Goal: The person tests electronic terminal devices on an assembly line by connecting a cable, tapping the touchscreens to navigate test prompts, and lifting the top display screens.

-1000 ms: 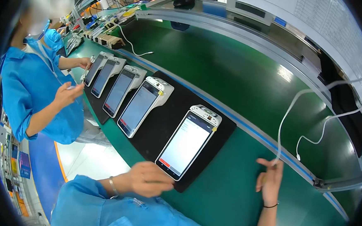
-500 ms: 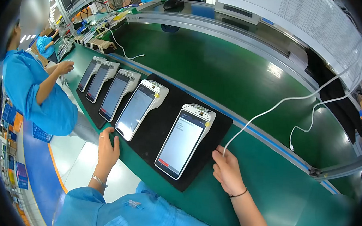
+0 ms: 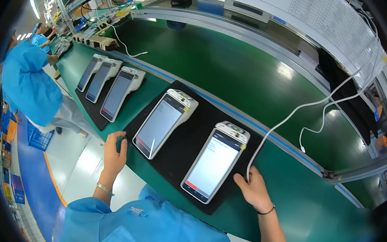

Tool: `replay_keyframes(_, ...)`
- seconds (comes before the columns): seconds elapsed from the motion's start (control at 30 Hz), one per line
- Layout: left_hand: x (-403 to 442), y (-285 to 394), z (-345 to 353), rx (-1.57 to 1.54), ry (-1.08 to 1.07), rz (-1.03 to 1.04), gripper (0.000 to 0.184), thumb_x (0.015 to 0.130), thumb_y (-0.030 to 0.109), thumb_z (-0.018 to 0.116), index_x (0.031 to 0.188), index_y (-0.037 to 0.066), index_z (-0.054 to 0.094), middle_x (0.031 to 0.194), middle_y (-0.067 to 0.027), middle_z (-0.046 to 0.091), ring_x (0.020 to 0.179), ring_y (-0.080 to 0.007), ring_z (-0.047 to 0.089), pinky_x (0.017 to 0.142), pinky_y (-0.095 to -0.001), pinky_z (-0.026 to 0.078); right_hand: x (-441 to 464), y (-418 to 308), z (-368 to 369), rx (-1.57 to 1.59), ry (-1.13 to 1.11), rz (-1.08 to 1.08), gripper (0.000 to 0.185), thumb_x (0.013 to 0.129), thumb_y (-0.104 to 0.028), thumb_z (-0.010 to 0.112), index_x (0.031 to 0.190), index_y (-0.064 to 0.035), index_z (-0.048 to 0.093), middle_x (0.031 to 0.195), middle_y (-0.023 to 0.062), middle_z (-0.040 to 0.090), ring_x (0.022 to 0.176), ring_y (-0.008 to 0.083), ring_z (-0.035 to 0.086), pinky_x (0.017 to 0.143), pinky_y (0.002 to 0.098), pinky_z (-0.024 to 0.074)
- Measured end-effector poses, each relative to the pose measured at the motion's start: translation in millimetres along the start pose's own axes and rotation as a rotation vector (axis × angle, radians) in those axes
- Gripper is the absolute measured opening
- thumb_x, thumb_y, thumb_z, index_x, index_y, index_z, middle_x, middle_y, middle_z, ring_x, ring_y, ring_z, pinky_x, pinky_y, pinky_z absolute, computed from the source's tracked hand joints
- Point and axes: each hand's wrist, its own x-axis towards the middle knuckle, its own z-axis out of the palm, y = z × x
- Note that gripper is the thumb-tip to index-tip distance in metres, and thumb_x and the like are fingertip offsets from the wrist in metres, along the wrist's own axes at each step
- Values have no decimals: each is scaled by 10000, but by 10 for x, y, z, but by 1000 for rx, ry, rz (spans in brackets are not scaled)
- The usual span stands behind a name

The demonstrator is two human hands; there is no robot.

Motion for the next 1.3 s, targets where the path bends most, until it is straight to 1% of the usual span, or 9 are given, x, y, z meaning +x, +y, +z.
replay_keyframes(0.13,46,410,122,-226,-203,-75,235,851,61,582,1072,-12,545,1026,-154,599,919,-318,545,791,-382,442,-446,26,-408,92,94,152,187,872,-87,637,992,26,548,778,-28,531,651,28,422,566,197,347)
replay_keyframes(0.27,124,664,378,-144,-190,179,232,849,62,586,1069,-4,554,1009,-136,600,875,-282,534,722,-349,451,-758,152,-853,60,241,257,157,881,-60,614,978,52,562,837,5,598,737,44,502,652,190,406)
replay_keyframes(0.37,89,897,376,-372,-511,25,233,850,70,584,1068,-9,554,964,-141,608,731,-247,554,618,-323,443,-855,73,-1046,-4,280,326,198,892,-86,603,1002,79,591,871,24,635,776,64,546,690,218,436)
replay_keyframes(0.5,105,1021,363,-408,-561,-87,158,826,20,586,982,-3,588,891,-125,628,723,-241,573,627,-319,451,-946,6,-1415,-667,505,197,197,890,-139,591,904,49,649,695,55,577,648,78,480,569,242,374)
replay_keyframes(0.6,179,1117,444,-398,-275,335,113,819,-15,569,924,3,608,909,-111,636,751,-177,580,604,-274,439,-969,-416,-1536,-606,559,180,175,879,-98,562,932,38,658,689,77,551,601,115,449,549,272,363)
replay_keyframes(0.67,301,1476,457,-484,-212,585,183,724,-63,619,885,24,622,926,-122,644,832,-285,611,732,-356,501,-914,-678,-1332,-479,488,-13,177,868,-60,538,962,29,659,706,85,552,583,143,441,554,290,371)
replay_keyframes(0.83,424,2486,790,-581,-270,1218,410,703,10,653,1107,72,630,1265,-124,552,1148,-292,555,898,-419,475,-495,-873,-734,-533,58,-477,231,771,46,550,968,-3,659,807,133,608,625,237,550,596,324,443)
replay_keyframes(1.07,711,2791,1322,-574,-900,914,223,926,217,534,1052,33,548,762,-192,633,738,-392,614,659,-472,461,-312,-468,-1073,232,252,-283,158,900,-56,599,1020,32,653,845,96,677,716,128,635,636,242,507)
replay_keyframes(1.3,736,2667,1527,-716,-1057,812,83,857,87,523,895,21,555,631,-167,582,595,-309,600,568,-409,430,-99,-81,-978,-42,517,-384,287,941,-148,561,1186,-3,589,1134,109,613,954,130,591,819,246,472)
